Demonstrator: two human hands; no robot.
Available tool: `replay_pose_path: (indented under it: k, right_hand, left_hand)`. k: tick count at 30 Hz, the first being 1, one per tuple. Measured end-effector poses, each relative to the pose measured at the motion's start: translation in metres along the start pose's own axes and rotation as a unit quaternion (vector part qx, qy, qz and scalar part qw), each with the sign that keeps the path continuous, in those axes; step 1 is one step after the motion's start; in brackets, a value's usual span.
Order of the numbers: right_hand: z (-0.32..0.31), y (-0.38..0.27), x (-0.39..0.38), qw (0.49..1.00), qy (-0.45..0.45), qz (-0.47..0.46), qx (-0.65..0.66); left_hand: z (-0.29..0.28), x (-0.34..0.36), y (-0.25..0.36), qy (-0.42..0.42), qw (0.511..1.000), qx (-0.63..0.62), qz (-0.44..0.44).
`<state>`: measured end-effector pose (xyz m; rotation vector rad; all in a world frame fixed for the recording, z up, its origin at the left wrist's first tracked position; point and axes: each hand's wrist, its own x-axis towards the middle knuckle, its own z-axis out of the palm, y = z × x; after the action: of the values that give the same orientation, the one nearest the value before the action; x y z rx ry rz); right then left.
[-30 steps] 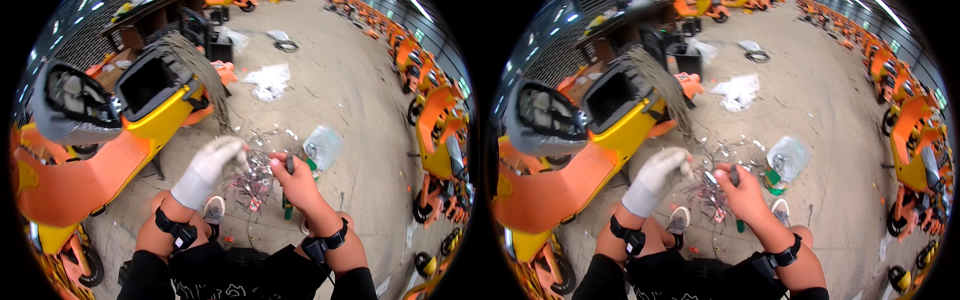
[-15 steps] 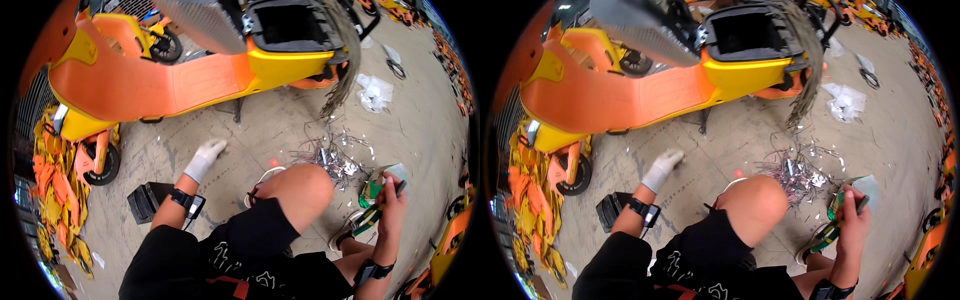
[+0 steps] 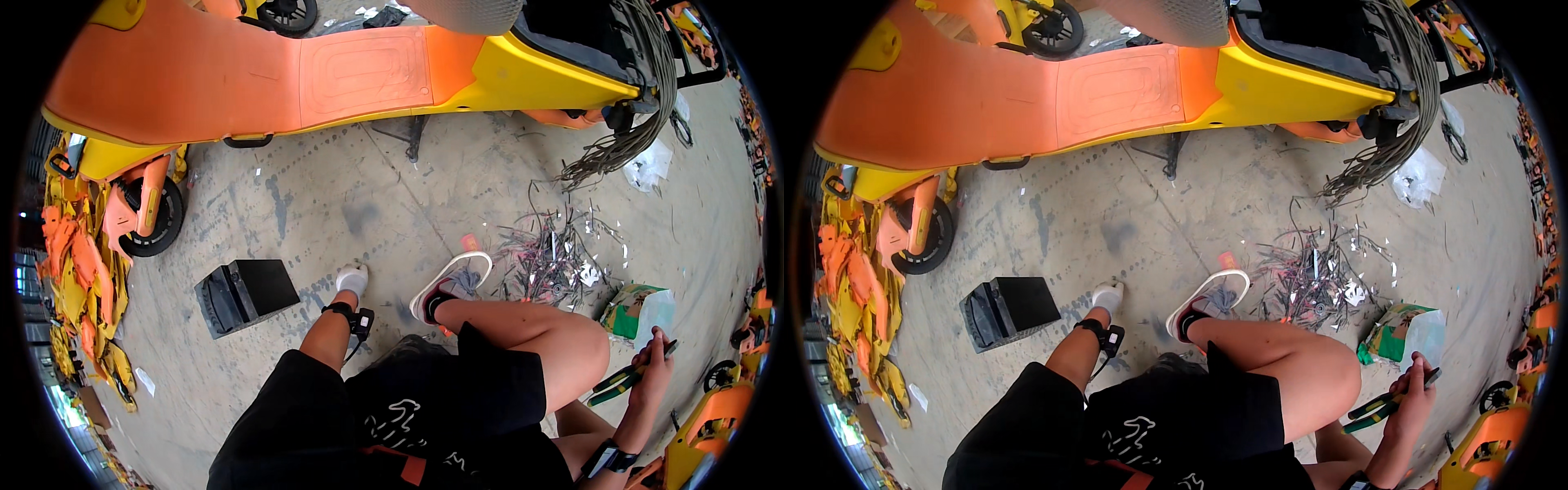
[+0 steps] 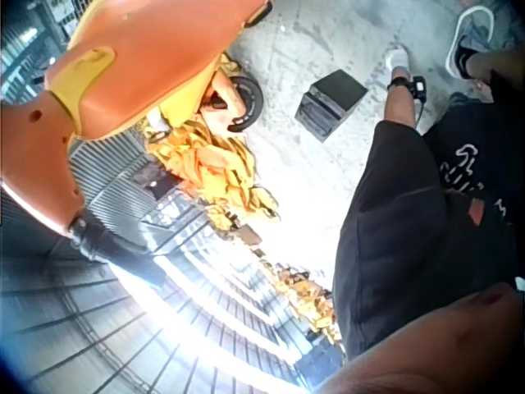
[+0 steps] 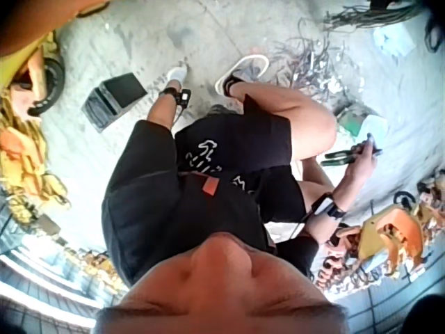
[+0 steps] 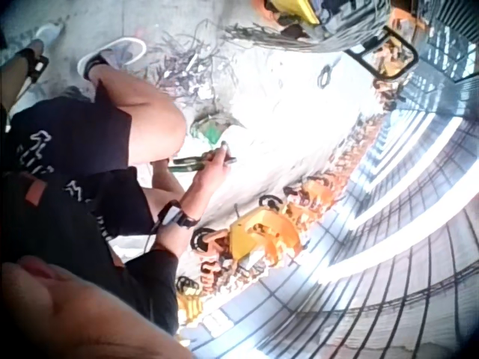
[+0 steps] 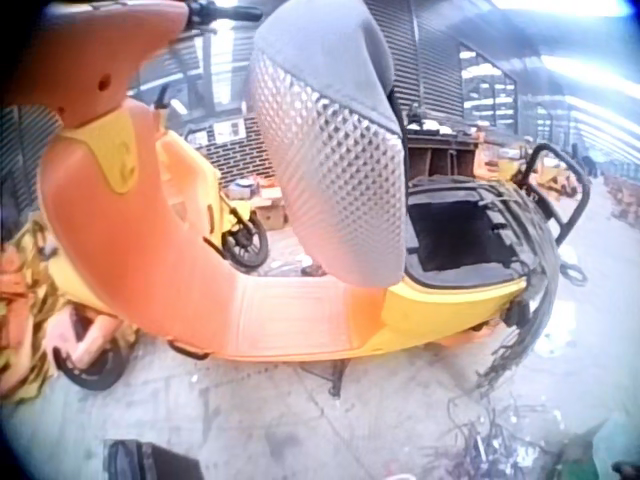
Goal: The person cuts and strips wires from a bunch of electrical cabling using wire cutters while sitting in a large warehouse containing many electric scooters.
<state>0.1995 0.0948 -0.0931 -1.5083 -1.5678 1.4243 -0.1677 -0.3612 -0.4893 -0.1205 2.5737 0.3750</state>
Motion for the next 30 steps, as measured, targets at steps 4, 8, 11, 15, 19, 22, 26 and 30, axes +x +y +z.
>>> replay_pose_path:
  k: [4, 8, 11, 15, 19, 22, 26, 30]
  right_hand:
    - [0.017, -0.003, 0.001, 1.000, 0.008, -0.006, 0.008]
    - [0.021, -0.003, 0.002, 1.000, -0.008, -0.007, 0.000]
    - [0.017, 0.001, 0.002, 1.000, -0.005, -0.009, -0.008]
    - [0.015, -0.002, 0.001, 1.000, -0.002, -0.015, 0.001]
    - [0.010, -0.005, -0.001, 1.000, -0.009, -0.013, 0.024]
    - [0.002, -0.006, -0.002, 0.999, -0.018, -0.028, 0.030]
    - [-0.009, -0.013, -0.016, 0.998, -0.011, -0.033, 0.046]
    - [-0.009, -0.022, -0.026, 0.995, -0.023, -0.042, 0.086]
  left_hand:
    - [0.003, 0.005, -0.005, -0.038, 0.998, 0.042, -0.018]
    - [0.003, 0.013, -0.017, -0.083, 0.996, 0.033, -0.004]
    - [-0.005, 0.009, -0.023, -0.091, 0.995, -0.005, 0.035]
    - [-0.005, 0.027, -0.045, -0.039, 0.998, -0.016, -0.043]
    - [-0.006, 0.049, -0.107, 0.021, 0.995, -0.088, -0.037]
    - [-0.012, 0.059, -0.121, 0.017, 0.989, -0.130, -0.069]
    - [-0.048, 0.028, -0.092, 0.052, 0.994, -0.096, -0.012]
    - [-0.070, 0.023, -0.085, 0.086, 0.989, -0.116, 0.011]
